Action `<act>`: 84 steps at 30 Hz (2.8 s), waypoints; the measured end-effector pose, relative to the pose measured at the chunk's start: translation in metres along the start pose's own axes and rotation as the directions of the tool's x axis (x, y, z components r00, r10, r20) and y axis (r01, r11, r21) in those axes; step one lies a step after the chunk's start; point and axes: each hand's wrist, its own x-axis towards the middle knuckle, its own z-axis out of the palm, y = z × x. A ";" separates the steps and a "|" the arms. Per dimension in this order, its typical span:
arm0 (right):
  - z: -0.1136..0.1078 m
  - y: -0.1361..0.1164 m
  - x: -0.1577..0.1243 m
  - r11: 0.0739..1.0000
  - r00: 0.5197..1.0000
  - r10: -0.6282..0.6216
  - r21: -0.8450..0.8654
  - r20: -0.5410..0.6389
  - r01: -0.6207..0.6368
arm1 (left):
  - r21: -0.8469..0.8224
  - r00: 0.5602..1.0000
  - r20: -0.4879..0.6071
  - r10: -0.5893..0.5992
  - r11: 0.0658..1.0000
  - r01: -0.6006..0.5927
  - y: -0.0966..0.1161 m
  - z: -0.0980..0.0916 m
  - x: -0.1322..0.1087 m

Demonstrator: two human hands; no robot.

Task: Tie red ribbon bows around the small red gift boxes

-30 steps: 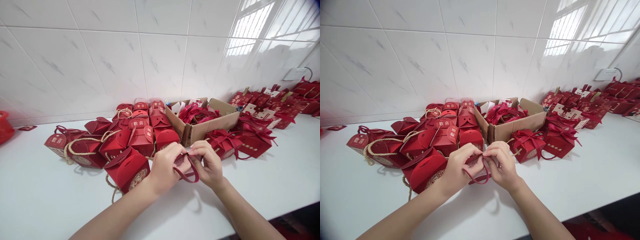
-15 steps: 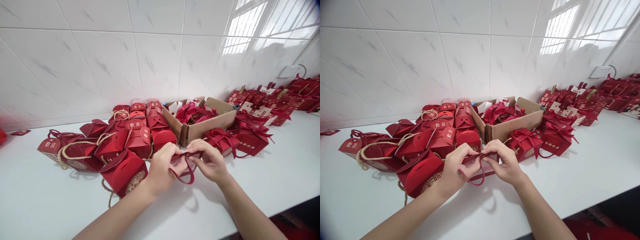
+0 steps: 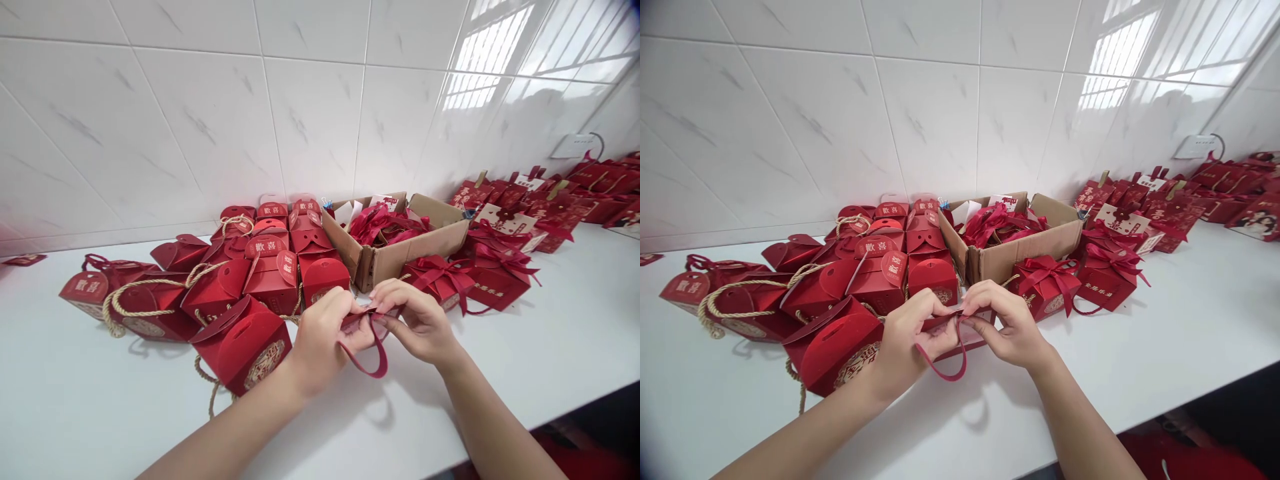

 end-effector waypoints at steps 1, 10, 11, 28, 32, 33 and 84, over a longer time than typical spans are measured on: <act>-0.001 0.000 0.000 1.000 1.000 0.001 0.000 0.006 -0.001 | 0.003 1.000 -0.003 0.016 1.000 -0.016 0.000 0.000 0.000; -0.001 -0.002 -0.002 1.000 1.000 0.012 0.020 0.016 -0.013 | 0.040 0.998 -0.033 0.062 0.997 -0.061 0.000 0.002 -0.001; -0.001 -0.002 -0.003 1.000 1.000 0.011 0.020 0.016 -0.011 | 0.040 0.997 -0.040 0.060 0.998 -0.058 0.000 0.002 -0.001; 0.001 -0.004 -0.003 0.999 1.000 0.019 -0.040 0.007 -0.019 | 0.013 0.997 -0.075 -0.009 1.000 0.010 0.001 0.005 -0.002; 0.002 -0.003 -0.002 0.999 1.000 -0.005 -0.040 -0.013 0.005 | 0.007 0.996 -0.072 -0.046 0.999 0.047 0.001 0.008 -0.005; 0.002 -0.003 -0.002 0.999 1.000 -0.015 -0.040 -0.016 0.014 | 0.014 0.996 -0.069 -0.054 0.998 0.056 0.001 0.007 -0.005; 0.042 -0.016 -0.005 0.903 0.904 -0.406 -0.210 -0.134 0.374 | 0.246 0.876 0.480 -0.030 0.964 -0.102 0.020 -0.085 0.031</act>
